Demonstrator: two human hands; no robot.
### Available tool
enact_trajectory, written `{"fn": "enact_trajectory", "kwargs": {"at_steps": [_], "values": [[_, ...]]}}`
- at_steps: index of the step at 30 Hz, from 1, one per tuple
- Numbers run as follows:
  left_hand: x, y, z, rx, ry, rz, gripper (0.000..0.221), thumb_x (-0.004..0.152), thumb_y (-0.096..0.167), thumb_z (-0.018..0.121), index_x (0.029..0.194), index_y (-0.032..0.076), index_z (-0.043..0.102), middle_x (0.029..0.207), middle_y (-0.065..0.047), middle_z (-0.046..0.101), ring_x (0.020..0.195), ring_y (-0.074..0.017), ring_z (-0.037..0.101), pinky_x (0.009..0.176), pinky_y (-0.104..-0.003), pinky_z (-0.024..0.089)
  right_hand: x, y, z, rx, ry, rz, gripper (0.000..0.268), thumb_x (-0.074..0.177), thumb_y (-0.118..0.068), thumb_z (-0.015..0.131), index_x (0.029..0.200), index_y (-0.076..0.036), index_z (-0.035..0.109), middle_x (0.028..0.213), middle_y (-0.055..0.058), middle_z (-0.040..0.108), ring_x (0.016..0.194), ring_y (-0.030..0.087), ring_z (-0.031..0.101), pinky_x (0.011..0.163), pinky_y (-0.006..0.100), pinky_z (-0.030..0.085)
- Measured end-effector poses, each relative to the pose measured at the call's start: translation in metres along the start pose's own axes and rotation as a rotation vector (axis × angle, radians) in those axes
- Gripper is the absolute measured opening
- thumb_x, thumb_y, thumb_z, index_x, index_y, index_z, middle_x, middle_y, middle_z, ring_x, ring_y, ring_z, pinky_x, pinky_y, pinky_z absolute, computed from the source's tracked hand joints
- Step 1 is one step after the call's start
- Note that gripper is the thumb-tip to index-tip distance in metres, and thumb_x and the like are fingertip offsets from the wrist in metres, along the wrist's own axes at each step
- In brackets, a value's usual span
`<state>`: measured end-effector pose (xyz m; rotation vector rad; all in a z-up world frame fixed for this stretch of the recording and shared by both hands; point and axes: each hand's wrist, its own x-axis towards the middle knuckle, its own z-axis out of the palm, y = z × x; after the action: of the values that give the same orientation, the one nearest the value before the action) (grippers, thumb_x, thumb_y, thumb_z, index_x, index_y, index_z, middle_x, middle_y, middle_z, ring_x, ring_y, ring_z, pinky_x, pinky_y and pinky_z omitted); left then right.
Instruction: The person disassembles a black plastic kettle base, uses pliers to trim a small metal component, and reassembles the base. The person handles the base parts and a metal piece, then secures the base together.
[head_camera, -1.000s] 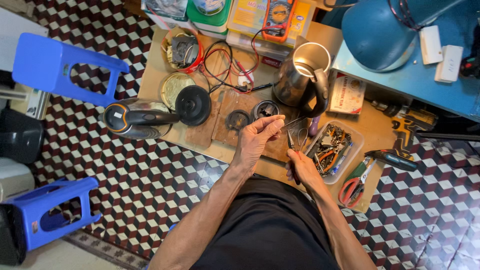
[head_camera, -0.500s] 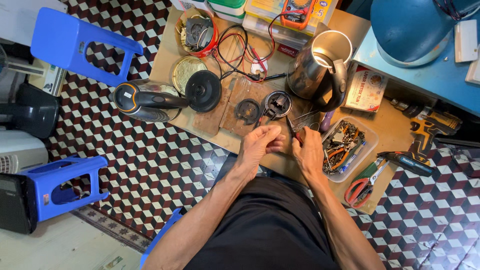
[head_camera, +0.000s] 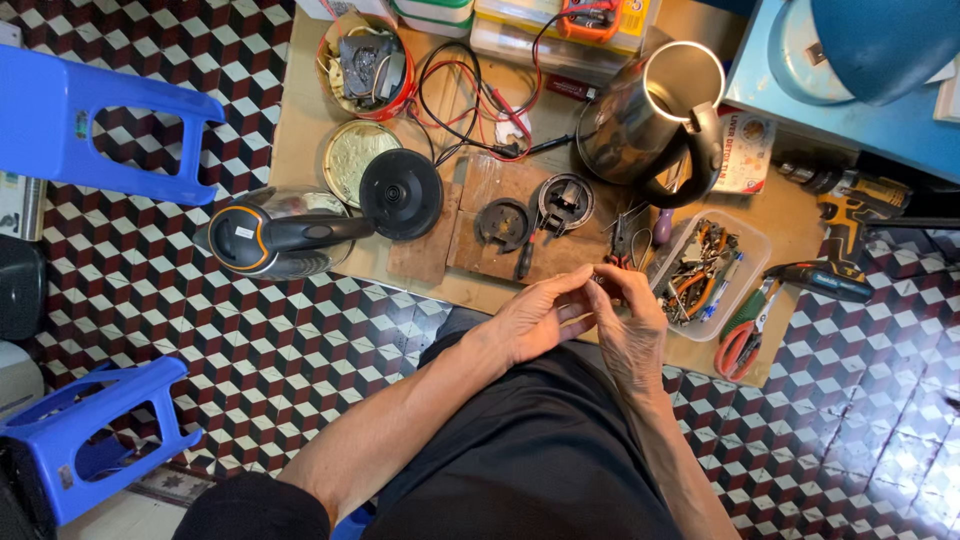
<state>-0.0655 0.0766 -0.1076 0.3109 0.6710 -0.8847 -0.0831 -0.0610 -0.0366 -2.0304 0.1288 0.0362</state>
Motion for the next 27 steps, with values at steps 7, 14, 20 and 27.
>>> {"fn": "enact_trajectory", "kwargs": {"at_steps": [7, 14, 20, 27], "values": [[-0.011, 0.025, -0.034, 0.219, 0.011, -0.008, 0.036, 0.094, 0.040, 0.073, 0.113, 0.010, 0.068, 0.106, -0.005, 0.069, 0.095, -0.0170, 0.067, 0.086, -0.035, 0.055, -0.007, 0.009, 0.041, 0.177, 0.179, 0.097, 0.015, 0.103, -0.006, 0.070, 0.117, 0.001, 0.069, 0.108, 0.007, 0.067, 0.097, 0.011, 0.065, 0.087, 0.024, 0.054], [0.042, 0.098, -0.137, 1.253, 0.784, 0.515, 0.035, 0.085, 0.025, 0.075, 0.114, 0.006, 0.069, 0.097, -0.009, 0.077, 0.089, -0.0211, 0.073, 0.081, -0.035, 0.058, 0.004, 0.039, 0.039, 0.536, 0.207, 0.385, 0.014, 0.102, -0.008, 0.063, 0.111, 0.004, 0.063, 0.102, 0.012, 0.073, 0.090, 0.016, 0.073, 0.084, 0.029, 0.061], [0.106, 0.096, -0.190, 1.409, 0.913, 0.686, 0.042, 0.080, 0.030, 0.083, 0.104, 0.001, 0.066, 0.091, -0.017, 0.071, 0.088, -0.0330, 0.069, 0.080, -0.044, 0.055, 0.010, 0.061, 0.041, 0.557, 0.124, 0.443, 0.014, 0.102, -0.007, 0.063, 0.111, 0.004, 0.063, 0.102, 0.013, 0.072, 0.089, 0.019, 0.073, 0.083, 0.031, 0.061], [0.116, 0.095, -0.193, 0.885, 0.926, 0.520, 0.026, 0.084, 0.010, 0.077, 0.099, 0.000, 0.059, 0.081, -0.013, 0.067, 0.058, -0.0213, 0.067, 0.051, -0.034, 0.055, 0.018, 0.060, 0.037, 0.574, 0.101, 0.504, 0.015, 0.100, -0.007, 0.064, 0.113, 0.002, 0.063, 0.102, 0.012, 0.073, 0.090, 0.018, 0.073, 0.082, 0.030, 0.060]]}}
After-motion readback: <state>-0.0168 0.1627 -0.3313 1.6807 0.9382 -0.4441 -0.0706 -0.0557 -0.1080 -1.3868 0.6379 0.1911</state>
